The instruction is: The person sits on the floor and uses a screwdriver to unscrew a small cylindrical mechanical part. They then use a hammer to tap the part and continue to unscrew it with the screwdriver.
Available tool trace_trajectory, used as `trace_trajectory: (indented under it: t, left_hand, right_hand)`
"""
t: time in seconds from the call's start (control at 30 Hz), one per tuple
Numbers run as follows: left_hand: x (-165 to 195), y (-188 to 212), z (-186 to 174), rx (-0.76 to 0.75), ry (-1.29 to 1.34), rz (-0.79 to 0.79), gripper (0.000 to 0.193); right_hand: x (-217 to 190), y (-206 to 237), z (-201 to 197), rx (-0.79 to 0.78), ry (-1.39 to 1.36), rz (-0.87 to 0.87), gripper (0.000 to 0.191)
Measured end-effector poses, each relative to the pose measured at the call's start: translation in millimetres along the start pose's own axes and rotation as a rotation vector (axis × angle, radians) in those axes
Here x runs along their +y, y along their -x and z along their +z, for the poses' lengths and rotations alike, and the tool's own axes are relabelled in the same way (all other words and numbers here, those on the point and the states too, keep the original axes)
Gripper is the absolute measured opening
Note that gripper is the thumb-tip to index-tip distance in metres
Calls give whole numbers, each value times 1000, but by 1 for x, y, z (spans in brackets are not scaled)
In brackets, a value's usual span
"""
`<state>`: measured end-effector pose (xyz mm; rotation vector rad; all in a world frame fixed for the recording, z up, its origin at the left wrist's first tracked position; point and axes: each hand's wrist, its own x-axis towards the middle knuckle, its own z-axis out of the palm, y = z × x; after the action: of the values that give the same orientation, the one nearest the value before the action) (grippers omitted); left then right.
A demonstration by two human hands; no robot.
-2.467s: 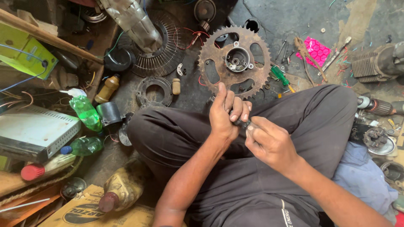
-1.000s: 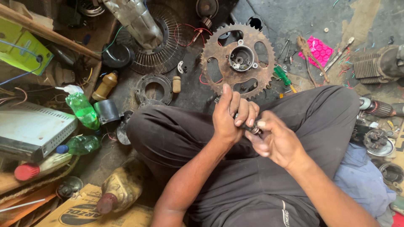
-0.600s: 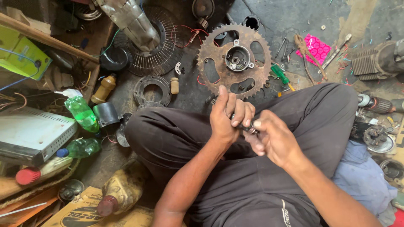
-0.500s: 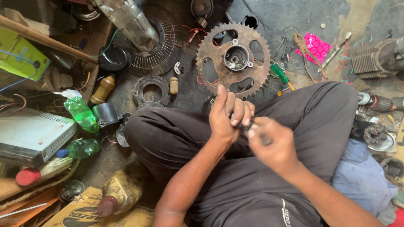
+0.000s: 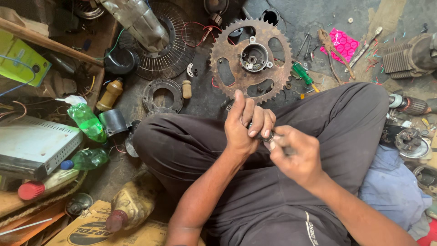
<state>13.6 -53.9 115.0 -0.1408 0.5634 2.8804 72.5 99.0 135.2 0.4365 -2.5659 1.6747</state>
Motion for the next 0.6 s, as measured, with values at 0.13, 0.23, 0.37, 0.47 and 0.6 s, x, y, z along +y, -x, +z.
trace_trajectory:
  t: [0.13, 0.23, 0.37, 0.47, 0.6]
  left_hand:
    - [1, 1, -1, -40, 60, -16, 63]
    - [1, 1, -3, -12, 95, -32, 64]
    - [3, -1, -2, -9, 72, 10, 62]
    - [18, -8, 1, 55, 31, 43, 59]
    - [50, -9, 2, 102, -495, -5, 44]
  right_hand:
    - [9, -17, -2, -122, -1535, 839, 15]
    - [6, -12, -4, -43, -1154, 749, 15]
    - [4, 4, -2, -54, -94, 110, 19]
    - [21, -6, -13, -119, -747, 567, 32]
    - [34, -19, -32, 26, -1223, 750, 54]
